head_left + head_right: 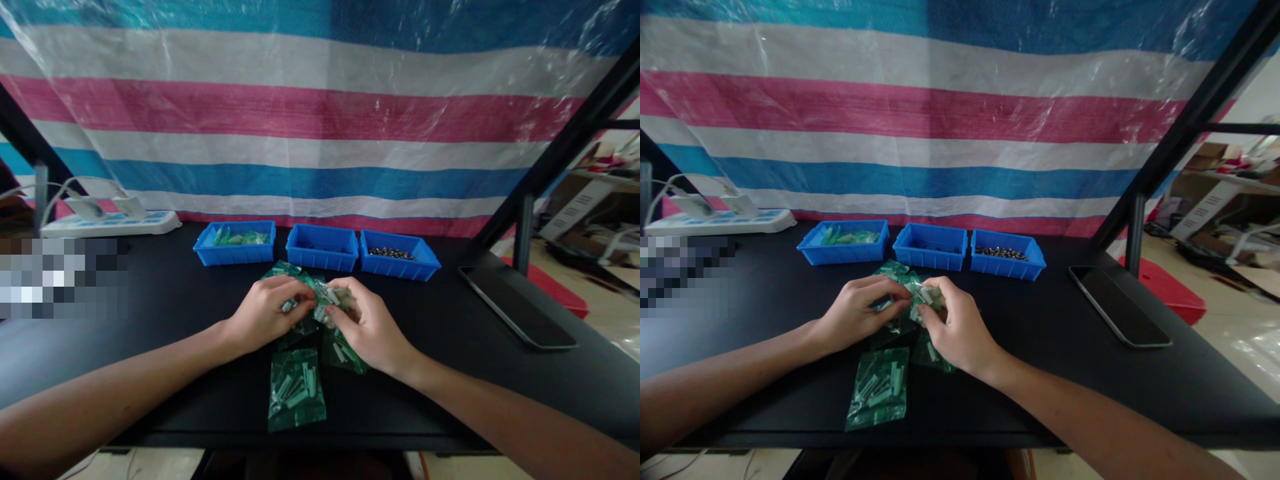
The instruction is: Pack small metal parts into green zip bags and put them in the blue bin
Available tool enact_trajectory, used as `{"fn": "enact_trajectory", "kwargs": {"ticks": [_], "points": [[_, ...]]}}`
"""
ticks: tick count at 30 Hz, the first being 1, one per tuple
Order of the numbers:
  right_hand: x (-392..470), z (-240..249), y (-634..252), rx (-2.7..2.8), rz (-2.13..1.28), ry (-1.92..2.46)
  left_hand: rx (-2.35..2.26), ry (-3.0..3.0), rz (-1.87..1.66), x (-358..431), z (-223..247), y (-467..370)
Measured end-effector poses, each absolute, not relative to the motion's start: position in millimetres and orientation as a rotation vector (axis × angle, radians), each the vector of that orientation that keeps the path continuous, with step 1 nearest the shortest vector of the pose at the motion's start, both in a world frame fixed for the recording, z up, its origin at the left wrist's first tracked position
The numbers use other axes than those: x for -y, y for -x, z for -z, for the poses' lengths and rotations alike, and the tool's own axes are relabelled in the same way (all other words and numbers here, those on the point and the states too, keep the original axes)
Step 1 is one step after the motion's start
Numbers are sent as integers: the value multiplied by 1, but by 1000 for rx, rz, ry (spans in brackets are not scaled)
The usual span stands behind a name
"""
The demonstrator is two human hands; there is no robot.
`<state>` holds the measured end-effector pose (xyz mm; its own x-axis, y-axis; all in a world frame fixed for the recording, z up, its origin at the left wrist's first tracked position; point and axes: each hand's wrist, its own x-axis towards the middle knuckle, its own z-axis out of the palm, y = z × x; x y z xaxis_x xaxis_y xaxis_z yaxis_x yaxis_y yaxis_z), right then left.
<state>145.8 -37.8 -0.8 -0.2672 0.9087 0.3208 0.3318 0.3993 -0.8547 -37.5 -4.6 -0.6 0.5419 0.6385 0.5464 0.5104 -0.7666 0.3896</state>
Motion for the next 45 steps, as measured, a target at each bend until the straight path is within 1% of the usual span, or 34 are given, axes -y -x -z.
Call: {"fn": "enact_trajectory", "kwargs": {"ticks": [7,20,25,29,34,36,39,45], "points": [[38,4,-145,1818,-831,1077,-956,-2577,-934,4,3,38],[38,0,-145,1839,-832,1048,-967,-2638,-858,7,-1,39],[37,0,-146,1819,-848,1039,-947,-2624,-878,6,0,38],[36,1,-145,1760,-930,1047,-949,-2617,-880,5,1,38],[31,1,-144,1547,-1193,1030,-946,-2614,-926,4,1,38],[27,1,-145,1434,-1250,1041,-935,-2620,-978,4,2,39],[20,3,-149,1339,-1231,1058,-909,-2639,-1012,5,2,39],[16,2,-152,1331,-1201,1066,-894,-2666,-989,7,3,39]]}}
